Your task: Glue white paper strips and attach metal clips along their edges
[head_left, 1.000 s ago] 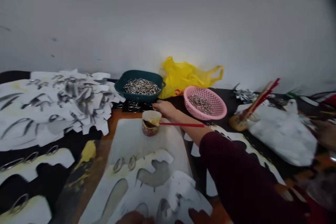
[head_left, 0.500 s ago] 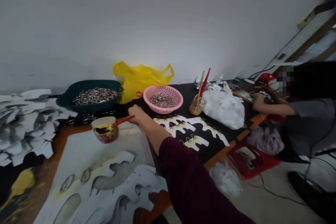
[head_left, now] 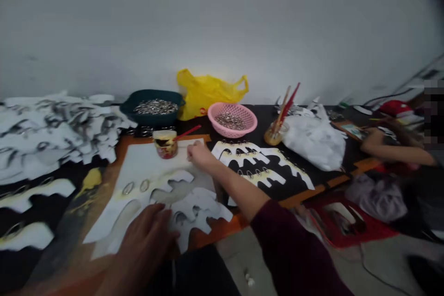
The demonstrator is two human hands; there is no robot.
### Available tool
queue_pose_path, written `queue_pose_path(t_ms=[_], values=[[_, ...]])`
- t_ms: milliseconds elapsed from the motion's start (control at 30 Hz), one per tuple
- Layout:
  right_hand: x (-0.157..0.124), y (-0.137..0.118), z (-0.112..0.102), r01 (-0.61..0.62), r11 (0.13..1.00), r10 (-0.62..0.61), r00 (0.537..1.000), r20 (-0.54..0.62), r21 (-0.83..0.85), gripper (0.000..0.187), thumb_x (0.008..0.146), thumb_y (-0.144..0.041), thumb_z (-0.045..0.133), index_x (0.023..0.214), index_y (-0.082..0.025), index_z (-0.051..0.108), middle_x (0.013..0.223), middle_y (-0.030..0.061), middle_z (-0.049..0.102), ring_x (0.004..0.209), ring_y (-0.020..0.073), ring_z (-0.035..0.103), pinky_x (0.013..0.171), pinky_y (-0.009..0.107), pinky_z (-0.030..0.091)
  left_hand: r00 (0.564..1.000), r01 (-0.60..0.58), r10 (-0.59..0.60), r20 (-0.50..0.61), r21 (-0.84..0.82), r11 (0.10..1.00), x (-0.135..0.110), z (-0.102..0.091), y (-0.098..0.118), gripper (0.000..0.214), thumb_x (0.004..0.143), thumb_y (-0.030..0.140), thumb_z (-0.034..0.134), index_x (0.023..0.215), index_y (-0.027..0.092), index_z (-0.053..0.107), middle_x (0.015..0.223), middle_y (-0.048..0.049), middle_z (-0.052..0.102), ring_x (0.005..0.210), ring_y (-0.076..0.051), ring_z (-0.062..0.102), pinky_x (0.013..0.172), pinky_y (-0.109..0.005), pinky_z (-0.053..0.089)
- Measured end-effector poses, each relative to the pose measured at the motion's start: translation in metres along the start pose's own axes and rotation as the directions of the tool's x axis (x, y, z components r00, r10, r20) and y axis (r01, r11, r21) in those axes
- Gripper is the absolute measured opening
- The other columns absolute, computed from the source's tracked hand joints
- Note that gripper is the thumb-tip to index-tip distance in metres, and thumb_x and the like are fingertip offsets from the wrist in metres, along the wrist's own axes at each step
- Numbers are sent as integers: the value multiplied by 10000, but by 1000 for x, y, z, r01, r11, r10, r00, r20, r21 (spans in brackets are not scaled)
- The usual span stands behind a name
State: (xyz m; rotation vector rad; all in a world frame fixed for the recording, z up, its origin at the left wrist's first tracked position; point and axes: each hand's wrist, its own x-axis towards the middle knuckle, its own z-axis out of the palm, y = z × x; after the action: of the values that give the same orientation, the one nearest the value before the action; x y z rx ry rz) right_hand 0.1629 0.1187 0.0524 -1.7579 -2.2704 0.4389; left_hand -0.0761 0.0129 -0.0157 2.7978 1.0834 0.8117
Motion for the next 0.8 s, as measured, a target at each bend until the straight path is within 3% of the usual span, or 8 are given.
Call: queue_pose_path(t_ms=[100, 167, 300, 400, 533, 800], values=[[-9, -3, -2, -52, 986, 58, 998, -38, 160, 72, 803, -110, 497, 854, -117, 549, 761, 66, 622, 661, 140, 594, 611, 253, 467, 999, 37, -37, 29, 7, 999, 4, -13, 15, 267, 865, 358, 502, 1034, 160, 563, 1105, -130, 560, 1064, -267, 538, 866, -414, 490], [-12, -7, 1, -43, 962, 46, 999, -5, 270, 76, 809, -118, 470, 844, -125, 538, 667, 21, 597, 573, 115, 577, 556, 226, 460, 988, 84, -80, 132, -20, 996, 8, -22, 22, 264, 841, 282, 548, 1076, 160, 538, 1131, -126, 540, 1112, -264, 496, 915, -430, 457], [-12, -24, 8, -17, 926, -5, 998, 56, 377, 68, 804, -148, 483, 828, -148, 547, 582, -26, 551, 533, 108, 547, 528, 211, 444, 959, 192, -178, 221, -47, 980, 15, -36, 28, 256, 795, 313, 619, 995, 168, 551, 1143, -122, 497, 1124, -280, 460, 916, -461, 443], [-5, -43, 13, 19, 927, -45, 997, 63, 373, 94, 774, -116, 515, 799, -166, 590, 675, -7, 598, 634, 120, 561, 612, 223, 438, 956, 228, -210, 203, -68, 971, 19, -41, 27, 264, 783, 343, 634, 962, 160, 566, 1168, -133, 459, 1134, -293, 435, 927, -464, 431], [14, -66, 18, 86, 969, -110, 989, 96, 230, 157, 778, -84, 523, 807, -169, 652, 821, 36, 639, 797, 153, 564, 746, 255, 404, 949, 269, -262, 176, -21, 963, 24, -36, 20, 368, 780, 397, 630, 1043, 151, 556, 1231, -153, 446, 1162, -323, 411, 944, -499, 403], [36, -68, 26, 110, 976, -150, 966, 209, 190, 140, 786, -80, 552, 826, -152, 665, 752, 11, 649, 691, 108, 549, 642, 195, 379, 927, 311, -314, 204, 48, 949, 33, -23, 18, 467, 798, 502, 569, 1125, 169, 545, 1343, -141, 425, 1212, -357, 377, 940, -499, 375]])
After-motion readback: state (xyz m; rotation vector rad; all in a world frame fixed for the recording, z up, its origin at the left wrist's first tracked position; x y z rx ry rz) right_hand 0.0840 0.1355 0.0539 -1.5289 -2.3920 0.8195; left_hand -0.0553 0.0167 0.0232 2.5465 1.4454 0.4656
